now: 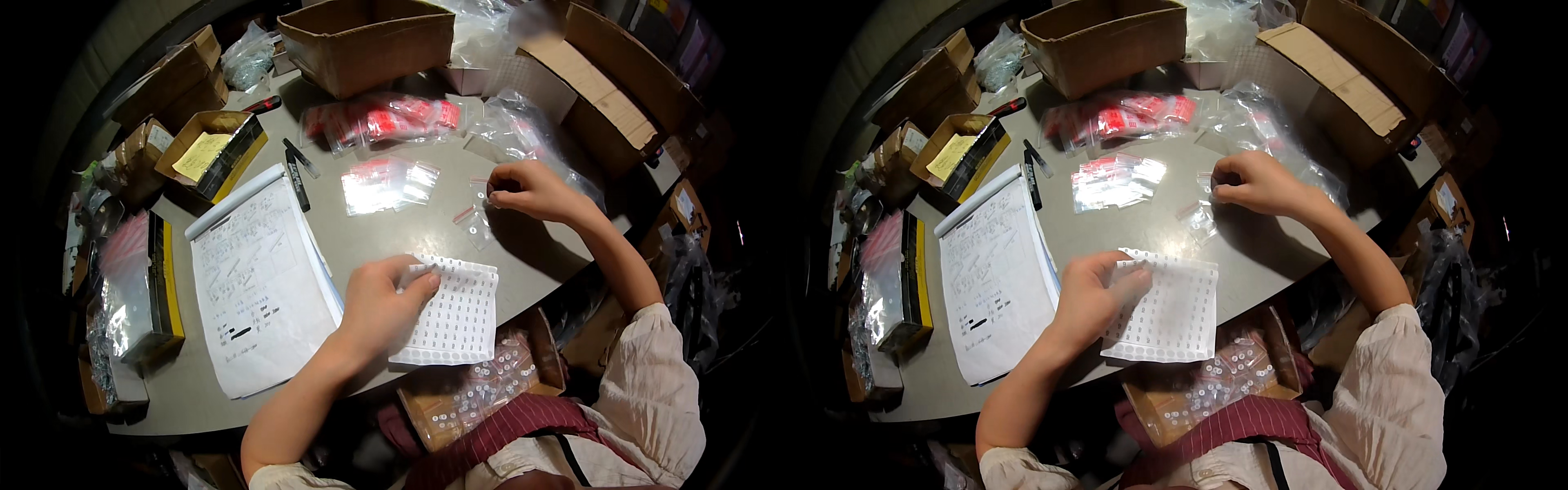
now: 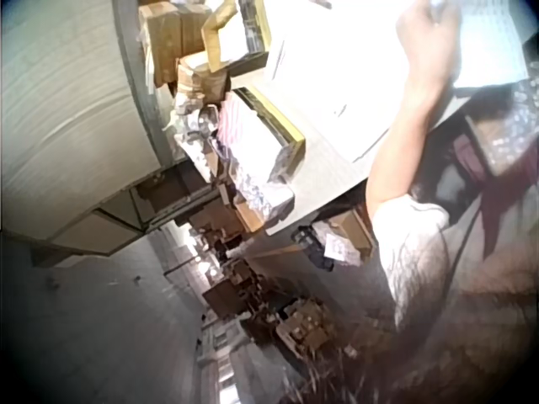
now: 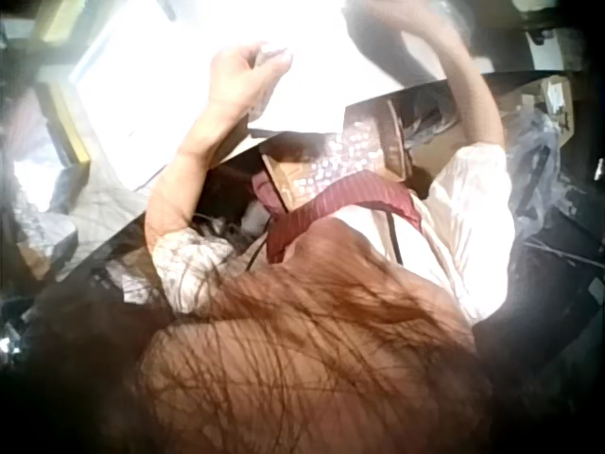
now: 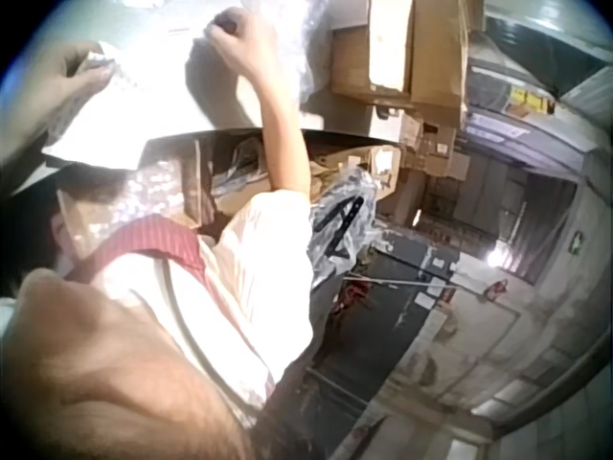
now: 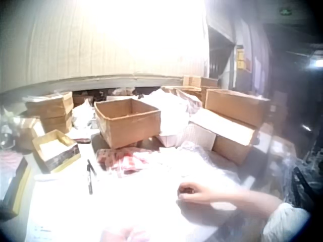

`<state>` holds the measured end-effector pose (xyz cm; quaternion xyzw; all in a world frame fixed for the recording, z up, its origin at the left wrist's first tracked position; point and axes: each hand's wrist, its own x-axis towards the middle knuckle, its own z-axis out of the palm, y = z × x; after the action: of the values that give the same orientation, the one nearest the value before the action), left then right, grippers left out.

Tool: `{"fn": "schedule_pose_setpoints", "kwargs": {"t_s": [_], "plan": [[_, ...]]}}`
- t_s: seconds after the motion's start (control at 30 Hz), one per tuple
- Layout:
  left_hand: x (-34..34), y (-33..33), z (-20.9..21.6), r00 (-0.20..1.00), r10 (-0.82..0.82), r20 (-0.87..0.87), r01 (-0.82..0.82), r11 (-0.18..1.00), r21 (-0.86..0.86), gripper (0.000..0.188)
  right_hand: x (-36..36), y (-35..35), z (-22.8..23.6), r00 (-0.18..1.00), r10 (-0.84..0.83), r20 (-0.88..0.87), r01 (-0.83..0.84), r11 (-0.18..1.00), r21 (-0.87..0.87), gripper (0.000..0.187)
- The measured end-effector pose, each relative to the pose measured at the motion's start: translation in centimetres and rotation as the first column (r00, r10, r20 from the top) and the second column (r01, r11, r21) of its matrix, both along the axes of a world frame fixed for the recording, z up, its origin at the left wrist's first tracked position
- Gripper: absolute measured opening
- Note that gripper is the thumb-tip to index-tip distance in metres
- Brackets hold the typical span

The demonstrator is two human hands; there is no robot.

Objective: The person sorts small sequins from a sheet into small plastic bags on a cluttered table. They repeatedly peel sequins from the sheet and place them into bags, occasionally folding the sheet and adjusting the bags. A second person is visible in the background handling a roll of tape.

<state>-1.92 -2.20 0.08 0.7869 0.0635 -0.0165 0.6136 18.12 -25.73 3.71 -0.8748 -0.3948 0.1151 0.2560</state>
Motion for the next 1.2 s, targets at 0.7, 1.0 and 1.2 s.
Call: {"fn": "schedule_pose_setpoints", "kwargs": {"t_s": [0.7,1.0,1.2], "plan": [[-0.1,0.0,0.0,0.998,-0.067,-0.013,0.067,0.997,0.027,0.025,-3.7,1.1,-1.5,0.952,0.223,0.211,-0.217,0.975,-0.052,0.021],[-0.4,-0.3,0.4,0.999,-0.031,-0.015,0.026,0.967,-0.252,0.023,1.0,-0.2,0.7,0.978,0.076,0.194,-0.034,0.977,-0.212,0.054],[-0.3,1.1,1.6,0.993,0.103,0.066,-0.058,0.873,-0.484,0.023,-0.4,-2.9,-4.6,0.955,0.292,0.043,-0.295,0.949,0.109,0.059]]}}
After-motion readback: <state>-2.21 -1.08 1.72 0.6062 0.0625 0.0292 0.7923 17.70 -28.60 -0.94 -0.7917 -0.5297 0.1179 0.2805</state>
